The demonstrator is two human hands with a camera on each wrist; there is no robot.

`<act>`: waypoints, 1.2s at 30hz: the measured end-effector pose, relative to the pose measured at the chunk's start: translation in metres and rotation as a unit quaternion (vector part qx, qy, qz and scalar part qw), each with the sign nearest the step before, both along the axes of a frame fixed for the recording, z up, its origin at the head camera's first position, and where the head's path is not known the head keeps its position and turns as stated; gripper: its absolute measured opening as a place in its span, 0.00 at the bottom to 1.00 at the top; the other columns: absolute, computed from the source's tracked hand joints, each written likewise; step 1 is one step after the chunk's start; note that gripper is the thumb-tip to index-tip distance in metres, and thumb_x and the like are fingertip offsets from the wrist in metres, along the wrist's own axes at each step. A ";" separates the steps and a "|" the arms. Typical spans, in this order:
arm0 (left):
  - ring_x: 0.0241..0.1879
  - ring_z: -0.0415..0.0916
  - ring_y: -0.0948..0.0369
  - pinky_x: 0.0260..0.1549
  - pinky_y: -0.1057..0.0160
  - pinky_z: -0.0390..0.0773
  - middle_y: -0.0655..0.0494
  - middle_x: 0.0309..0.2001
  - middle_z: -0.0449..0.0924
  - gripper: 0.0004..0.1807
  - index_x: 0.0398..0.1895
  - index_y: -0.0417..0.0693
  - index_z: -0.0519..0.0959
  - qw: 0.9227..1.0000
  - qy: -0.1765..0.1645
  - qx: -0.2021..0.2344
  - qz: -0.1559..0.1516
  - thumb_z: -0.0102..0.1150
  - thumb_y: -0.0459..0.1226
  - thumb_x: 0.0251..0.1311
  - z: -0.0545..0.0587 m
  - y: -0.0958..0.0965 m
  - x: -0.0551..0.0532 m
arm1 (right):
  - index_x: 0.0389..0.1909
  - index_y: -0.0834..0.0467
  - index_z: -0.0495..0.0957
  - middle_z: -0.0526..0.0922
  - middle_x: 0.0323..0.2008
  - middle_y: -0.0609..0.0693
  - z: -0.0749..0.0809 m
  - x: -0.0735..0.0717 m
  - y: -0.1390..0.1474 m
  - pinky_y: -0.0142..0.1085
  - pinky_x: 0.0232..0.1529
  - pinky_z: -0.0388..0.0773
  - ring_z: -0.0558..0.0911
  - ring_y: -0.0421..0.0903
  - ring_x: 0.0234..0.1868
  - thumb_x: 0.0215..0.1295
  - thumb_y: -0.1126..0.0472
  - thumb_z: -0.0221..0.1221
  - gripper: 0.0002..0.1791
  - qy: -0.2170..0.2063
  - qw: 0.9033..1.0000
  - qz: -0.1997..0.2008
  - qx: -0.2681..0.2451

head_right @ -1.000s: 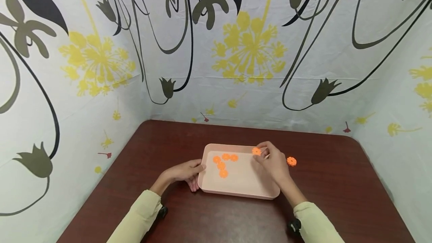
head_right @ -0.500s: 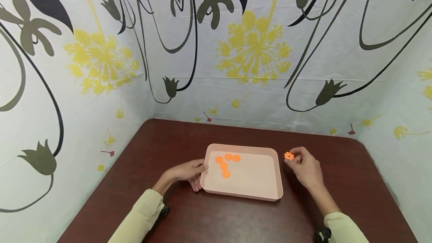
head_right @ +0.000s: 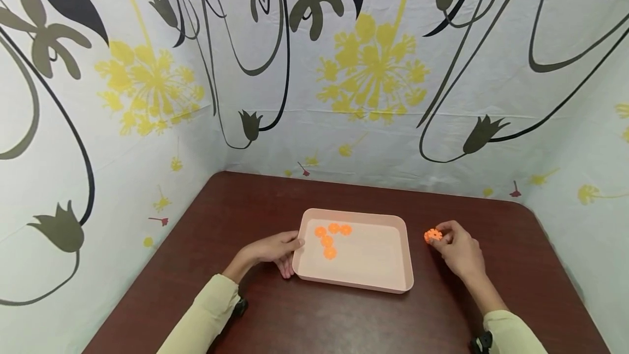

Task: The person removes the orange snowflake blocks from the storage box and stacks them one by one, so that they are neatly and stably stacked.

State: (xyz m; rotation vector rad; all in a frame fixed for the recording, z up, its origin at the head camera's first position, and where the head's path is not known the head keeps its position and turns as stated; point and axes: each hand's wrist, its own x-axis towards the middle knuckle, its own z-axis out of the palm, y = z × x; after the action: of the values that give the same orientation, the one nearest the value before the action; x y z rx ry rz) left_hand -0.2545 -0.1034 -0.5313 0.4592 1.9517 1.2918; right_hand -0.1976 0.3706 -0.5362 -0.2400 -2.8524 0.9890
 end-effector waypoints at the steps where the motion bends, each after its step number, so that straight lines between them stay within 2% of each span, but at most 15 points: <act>1: 0.19 0.84 0.56 0.21 0.55 0.90 0.46 0.21 0.84 0.17 0.57 0.39 0.69 1.000 -0.001 0.001 0.001 0.42 0.46 0.86 0.000 0.000 0.000 | 0.59 0.63 0.74 0.81 0.28 0.52 0.000 0.000 0.000 0.34 0.20 0.71 0.78 0.44 0.23 0.71 0.56 0.67 0.23 -0.003 1.000 0.001 -0.001; 12: 0.18 0.84 0.56 0.21 0.55 0.90 0.46 0.22 0.84 0.17 0.56 0.40 0.70 1.000 -0.001 -0.004 0.004 0.43 0.46 0.85 0.001 0.002 0.002 | 0.58 0.63 0.74 0.80 0.28 0.52 0.002 -0.001 0.000 0.35 0.23 0.68 0.76 0.45 0.25 0.70 0.56 0.67 0.23 -0.018 1.000 0.011 0.022; 22: 0.19 0.85 0.57 0.22 0.54 0.90 0.46 0.22 0.85 0.17 0.54 0.40 0.70 1.000 0.004 -0.006 0.003 0.43 0.46 0.85 0.000 0.002 0.001 | 0.60 0.62 0.74 0.80 0.28 0.50 0.002 -0.001 -0.001 0.35 0.23 0.66 0.76 0.45 0.26 0.69 0.56 0.68 0.24 -0.024 0.999 0.018 0.024; 28: 0.19 0.85 0.57 0.22 0.55 0.90 0.46 0.22 0.85 0.17 0.57 0.40 0.70 1.000 0.001 -0.012 0.003 0.43 0.46 0.85 0.001 0.001 0.001 | 0.60 0.60 0.76 0.80 0.28 0.50 0.012 -0.001 -0.010 0.34 0.25 0.65 0.73 0.43 0.26 0.68 0.57 0.69 0.24 0.006 0.999 0.032 0.033; 33: 0.19 0.85 0.57 0.21 0.55 0.90 0.46 0.22 0.85 0.17 0.56 0.40 0.70 1.000 0.002 -0.010 0.004 0.42 0.45 0.85 0.001 0.001 0.002 | 0.59 0.59 0.77 0.81 0.27 0.48 0.020 -0.001 -0.027 0.34 0.27 0.66 0.74 0.42 0.26 0.70 0.51 0.69 0.24 0.049 0.997 0.038 0.051; 36: 0.19 0.85 0.56 0.21 0.54 0.90 0.46 0.22 0.85 0.17 0.55 0.40 0.70 1.000 0.002 -0.008 0.004 0.42 0.46 0.85 0.001 0.001 0.002 | 0.59 0.57 0.76 0.81 0.27 0.47 0.025 -0.001 -0.042 0.34 0.26 0.65 0.73 0.41 0.25 0.71 0.51 0.68 0.23 0.076 0.995 0.035 0.062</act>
State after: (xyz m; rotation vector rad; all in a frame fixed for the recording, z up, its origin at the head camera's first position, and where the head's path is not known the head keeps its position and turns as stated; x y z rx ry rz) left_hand -0.2528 -0.1025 -0.5308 0.4470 1.9668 1.2805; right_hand -0.1983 0.3290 -0.5114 -0.0502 -2.7851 0.8002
